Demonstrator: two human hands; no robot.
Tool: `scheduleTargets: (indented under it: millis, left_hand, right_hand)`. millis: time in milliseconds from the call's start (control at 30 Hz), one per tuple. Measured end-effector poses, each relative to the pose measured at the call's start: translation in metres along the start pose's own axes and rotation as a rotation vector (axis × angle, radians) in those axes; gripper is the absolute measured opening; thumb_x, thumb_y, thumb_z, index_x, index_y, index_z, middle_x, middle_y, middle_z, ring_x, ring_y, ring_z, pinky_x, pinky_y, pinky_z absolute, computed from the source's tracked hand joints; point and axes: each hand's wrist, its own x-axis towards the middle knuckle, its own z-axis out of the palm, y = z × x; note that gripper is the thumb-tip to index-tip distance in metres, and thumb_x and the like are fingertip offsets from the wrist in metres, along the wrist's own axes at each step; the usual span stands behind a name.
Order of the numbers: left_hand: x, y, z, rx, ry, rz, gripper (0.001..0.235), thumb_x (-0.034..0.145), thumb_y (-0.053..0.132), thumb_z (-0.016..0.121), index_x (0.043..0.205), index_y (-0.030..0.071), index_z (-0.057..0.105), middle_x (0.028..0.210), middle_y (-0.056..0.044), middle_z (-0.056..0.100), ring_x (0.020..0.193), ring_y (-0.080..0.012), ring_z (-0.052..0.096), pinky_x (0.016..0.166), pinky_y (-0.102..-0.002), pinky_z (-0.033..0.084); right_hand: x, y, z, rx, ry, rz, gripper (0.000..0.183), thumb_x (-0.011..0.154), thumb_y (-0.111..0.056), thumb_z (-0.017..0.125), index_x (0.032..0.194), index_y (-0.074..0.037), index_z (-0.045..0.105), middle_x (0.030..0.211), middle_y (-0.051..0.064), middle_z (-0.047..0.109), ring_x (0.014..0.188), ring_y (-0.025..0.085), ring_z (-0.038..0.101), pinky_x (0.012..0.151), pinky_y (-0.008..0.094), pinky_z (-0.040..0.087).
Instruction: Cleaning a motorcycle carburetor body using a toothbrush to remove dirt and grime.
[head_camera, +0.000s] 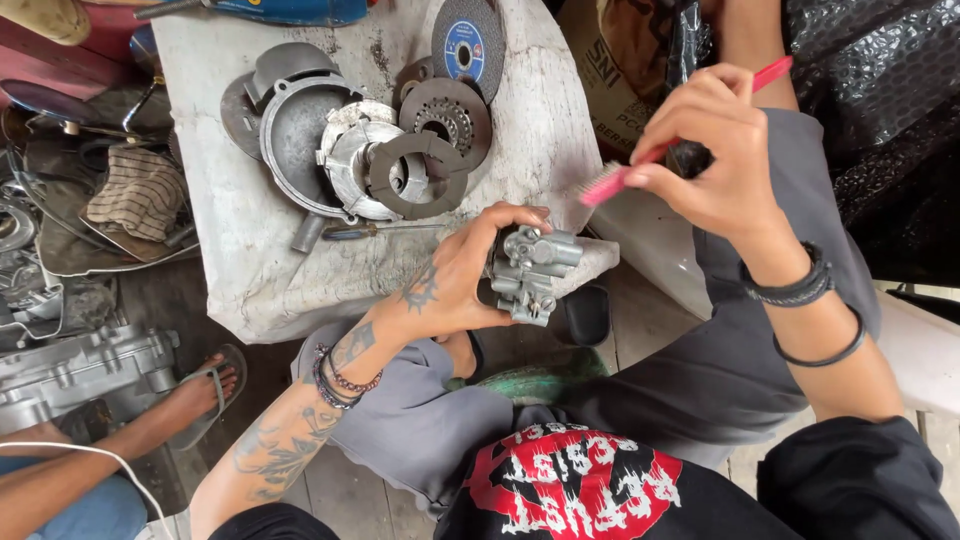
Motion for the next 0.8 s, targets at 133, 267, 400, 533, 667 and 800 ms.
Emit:
scheduleTargets:
  millis: [133, 267, 400, 533, 667, 800]
  left_hand:
    - [-0.004, 0.014, -0.005, 0.158, 0.02, 0.056, 0.087, 0.061, 0.01, 0.089, 0.137, 0.011, 0.046, 0.14, -0.011, 0.058, 0.125, -0.0286, 0.064, 0.105, -0.037, 0.052]
    - [-0.012, -0.003, 0.0, 0.197, 0.007, 0.025, 0.102, 0.048, 0.011, 0.091, 0.139, 0.01, 0.044, 0.141, -0.011, 0.058, 0.128, -0.032, 0.06, 0.108, -0.041, 0.05]
    - [-0.01, 0.005, 0.001, 0.299, 0.021, 0.025, 0.102, 0.052, 0.017, 0.091, 0.143, 0.016, 0.043, 0.146, -0.005, 0.052, 0.132, -0.0283, 0.057, 0.109, -0.041, 0.051]
    - [-0.013, -0.002, 0.002, 0.3, 0.064, 0.064, 0.101, 0.046, 0.018, 0.094, 0.136, 0.007, 0.048, 0.136, -0.01, 0.06, 0.127, -0.0293, 0.059, 0.108, -0.041, 0.048]
    - [-0.007, -0.007, 0.002, 0.233, 0.094, -0.01, 0.088, 0.054, 0.027, 0.092, 0.131, 0.014, 0.051, 0.125, -0.006, 0.064, 0.11, -0.027, 0.066, 0.098, -0.039, 0.052]
    - [-0.006, 0.001, 0.001, 0.299, 0.087, 0.079, 0.087, 0.047, 0.021, 0.09, 0.125, 0.011, 0.052, 0.129, -0.004, 0.059, 0.118, -0.0262, 0.062, 0.105, -0.041, 0.048]
  right_hand:
    - [0.006, -0.04, 0.014, 0.095, -0.074, -0.03, 0.029, 0.072, -0.033, 0.088, 0.073, -0.01, 0.07, 0.081, -0.001, 0.067, 0.084, 0.018, 0.056, 0.109, 0.043, 0.032]
    - [0.009, -0.034, 0.021, -0.038, -0.115, -0.103, 0.031, 0.08, -0.029, 0.091, 0.074, -0.009, 0.068, 0.082, 0.0, 0.066, 0.086, 0.021, 0.052, 0.11, 0.045, 0.029]
    - [0.004, -0.04, 0.02, -0.006, -0.049, -0.057, 0.031, 0.08, -0.035, 0.082, 0.07, -0.008, 0.069, 0.078, 0.002, 0.065, 0.083, 0.022, 0.053, 0.109, 0.045, 0.028]
    - [0.004, -0.055, 0.024, -0.055, -0.213, -0.159, 0.034, 0.075, -0.04, 0.089, 0.071, -0.014, 0.067, 0.078, -0.003, 0.065, 0.085, 0.02, 0.054, 0.11, 0.048, 0.029]
    - [0.006, -0.043, 0.007, -0.229, -0.119, -0.193, 0.035, 0.082, -0.039, 0.09, 0.076, -0.01, 0.072, 0.083, 0.003, 0.069, 0.087, 0.024, 0.055, 0.113, 0.049, 0.029]
    - [0.009, -0.055, 0.009, -0.259, -0.181, -0.236, 0.033, 0.08, -0.034, 0.094, 0.071, -0.015, 0.069, 0.081, -0.004, 0.068, 0.085, 0.019, 0.056, 0.111, 0.048, 0.027]
